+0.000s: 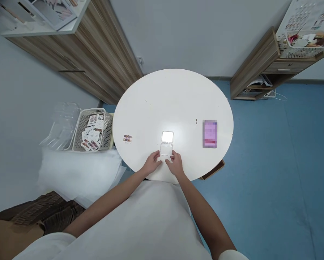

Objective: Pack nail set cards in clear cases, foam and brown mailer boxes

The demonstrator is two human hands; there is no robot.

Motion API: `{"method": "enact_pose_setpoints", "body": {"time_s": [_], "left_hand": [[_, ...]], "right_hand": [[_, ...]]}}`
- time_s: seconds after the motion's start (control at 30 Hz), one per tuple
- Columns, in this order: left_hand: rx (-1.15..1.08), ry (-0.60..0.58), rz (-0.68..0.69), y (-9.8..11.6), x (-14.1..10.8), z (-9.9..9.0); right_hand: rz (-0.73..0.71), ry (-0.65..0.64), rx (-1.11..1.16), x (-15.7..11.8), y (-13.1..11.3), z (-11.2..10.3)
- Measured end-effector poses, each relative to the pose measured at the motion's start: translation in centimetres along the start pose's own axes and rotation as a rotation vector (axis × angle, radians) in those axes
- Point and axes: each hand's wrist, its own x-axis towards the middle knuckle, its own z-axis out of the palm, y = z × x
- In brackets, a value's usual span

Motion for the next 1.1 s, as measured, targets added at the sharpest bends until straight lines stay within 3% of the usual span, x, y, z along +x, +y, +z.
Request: {"method": "enact_pose_setpoints", "body": {"time_s": [0.3, 0.4, 0.47, 0.53, 0.67, 0.8, 0.97, 1.1], "left_hand": [[0.045, -0.12, -0.019, -0.6, -0.3, -2.6], [0.103, -0.133, -0.025, -0.6, -0.9, -5.0], [0.151, -0.112, 0.005, -0.5, -1.3, -7.3], [0.218, -0.051, 0.07, -0.4, -1.4, -10.1], [0.419, 0.154, 0.211, -0.4, -0.1, -16.3], [0.589, 0.196, 0.255, -0.3, 2.5, -20.9], [0.688, 0.102, 0.215, 0.3, 5.3, -23.0], [0.747, 0.038, 0.206, 0.9, 6.7, -23.4]], "right_hand": [[0.022, 0.149, 0.045, -0.8, -0.1, 1.0], [0.018, 0.32, -0.035, -1.7, -0.9, 1.4], [-0.034, 0.452, -0.136, -2.6, -1.5, 2.0], [-0.123, 0.504, -0.235, -3.1, -2.2, 3.0], [-0.294, 0.35, -0.39, -2.5, -3.6, 6.6], [-0.37, 0.142, -0.53, -0.3, -5.5, 11.4], [-0.355, -0.035, -0.649, 2.7, -7.7, 16.4], [-0.286, -0.05, -0.686, 5.2, -8.8, 19.0]]}}
